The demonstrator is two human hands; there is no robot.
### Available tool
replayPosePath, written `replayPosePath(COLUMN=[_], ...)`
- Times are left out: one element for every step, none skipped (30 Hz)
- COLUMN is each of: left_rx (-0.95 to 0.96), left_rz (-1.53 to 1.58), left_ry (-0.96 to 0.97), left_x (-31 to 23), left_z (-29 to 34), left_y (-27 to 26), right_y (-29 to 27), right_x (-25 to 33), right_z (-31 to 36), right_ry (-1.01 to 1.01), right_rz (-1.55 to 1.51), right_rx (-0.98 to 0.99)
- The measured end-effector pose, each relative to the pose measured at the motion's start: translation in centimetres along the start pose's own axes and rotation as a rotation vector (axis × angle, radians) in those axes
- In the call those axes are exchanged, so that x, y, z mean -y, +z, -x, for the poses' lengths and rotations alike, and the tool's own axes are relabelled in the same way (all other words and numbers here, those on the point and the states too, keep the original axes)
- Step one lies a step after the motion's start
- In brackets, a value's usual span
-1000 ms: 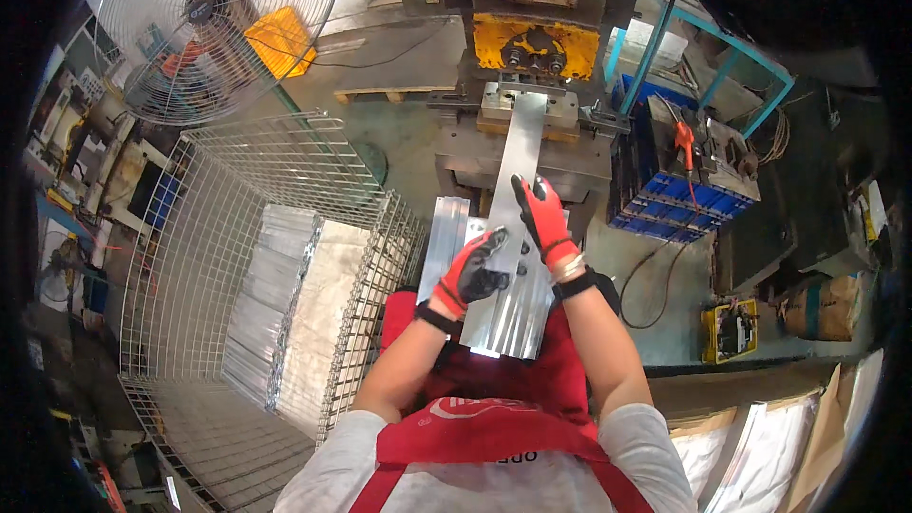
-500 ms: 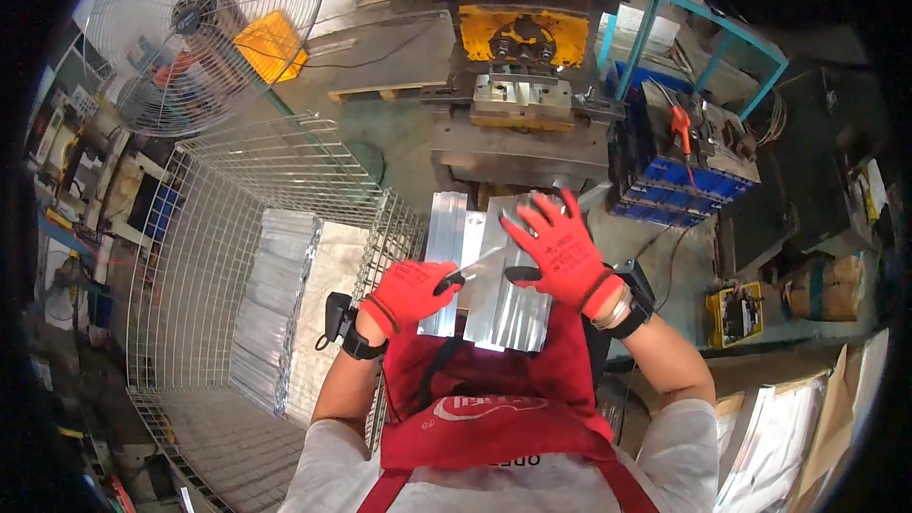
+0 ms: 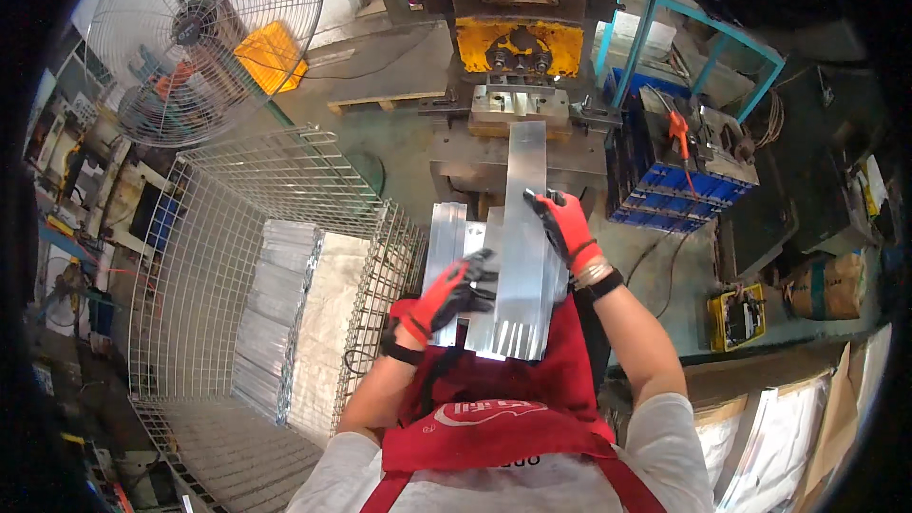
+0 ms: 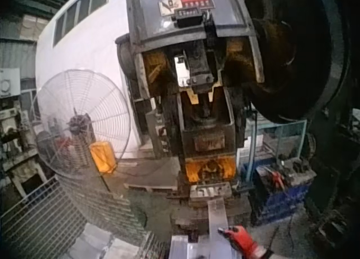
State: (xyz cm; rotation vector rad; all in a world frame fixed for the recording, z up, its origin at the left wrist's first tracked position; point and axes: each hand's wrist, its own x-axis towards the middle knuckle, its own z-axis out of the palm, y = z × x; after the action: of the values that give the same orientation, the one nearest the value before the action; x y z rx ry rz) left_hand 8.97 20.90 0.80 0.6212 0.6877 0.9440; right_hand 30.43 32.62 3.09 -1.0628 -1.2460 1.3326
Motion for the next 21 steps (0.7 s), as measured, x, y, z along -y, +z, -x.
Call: replayPosePath(left_rx=[0.025,0.066,0.106,0.197,0.161,0.125,0.089,0.078,0.039,0.001,-0.008,-0.025,-0.008,0.000,0.007,-0.003,-0.019,-0.015,-0.011,-0.008,-0.008], left_rz=[0.145,0.088,0.031,0.141,0.092,0.043,-0.005,0.032,-0.032,-0.096,-0.192,-0.288,-0.418,-0.398,-0.378,-0.208,-0.035,-0.005,0.026,0.054,0.029], left_ry=[-0.071,-0.034,0.002,-0.144,-0.113,-0.081,-0.050,0.025,0.067,0.108,0.192,0.278,0.413,0.386,0.358,0.165,-0.027,-0.028,-0.030,-0.032,-0.013], left_x=[1.8,1.8,1.2,-0.2,-0.2,0.0,0.1,0.2,0.5,0.8,0.9,0.9,0.7,0.4,0.2,-0.1,-0.4,-0.5,-0.6,-1.1,-1.5], left_z=[-0.8,-1.0,-0.7,-1.3,-1.8,-2.3,-2.8,-3.4,-3.8,-4.0,-3.9,-3.8,-3.6,-3.6,-3.7,-4.0,-4.3,-4.8,-5.3,-5.7,-5.8], left_y=[-0.1,1.6,3.7,4.9,4.9,4.8,4.9,5.4,5.6,5.7,5.8,5.9,6.1,6.3,6.4,6.4,6.2,6.0,5.6,5.6,5.8], right_y=[0.8,1.2,1.3,1.1,1.3,1.6,1.8,2.0,1.9,1.7,1.8,1.7,1.7,1.5,1.2,0.8,1.1,1.1,1.2,1.4,1.4], right_x=[-0.1,-0.2,-0.5,-1.0,-0.9,-0.7,-0.6,-0.9,-1.1,-1.4,-1.4,-1.5,-1.5,-1.2,-1.8,-2.8,-2.8,-2.6,-2.5,-2.2,-2.5], right_z=[-0.7,-1.3,-1.9,-2.6,-3.0,-3.3,-3.7,-4.2,-4.4,-4.5,-4.4,-4.3,-4.1,-4.0,-4.3,-5.1,-5.4,-5.7,-6.0,-6.1,-6.2], right_ry=[0.000,0.001,0.004,0.048,0.039,0.030,0.021,0.030,0.040,0.049,0.065,0.046,0.027,0.003,0.005,0.008,0.015,-0.004,-0.023,-0.042,-0.075], right_rz=[-0.096,-0.188,-0.281,-0.309,-0.314,-0.319,-0.323,-0.284,-0.291,-0.299,-0.308,-0.283,-0.257,-0.230,-0.233,-0.235,-0.238,-0.231,-0.224,-0.220,-0.222], right_rx=[0.007,-0.001,-0.010,-0.001,0.010,0.022,0.034,-0.005,-0.013,-0.022,-0.033,-0.030,-0.028,-0.028,-0.035,-0.043,-0.045,-0.044,-0.043,-0.041,-0.031])
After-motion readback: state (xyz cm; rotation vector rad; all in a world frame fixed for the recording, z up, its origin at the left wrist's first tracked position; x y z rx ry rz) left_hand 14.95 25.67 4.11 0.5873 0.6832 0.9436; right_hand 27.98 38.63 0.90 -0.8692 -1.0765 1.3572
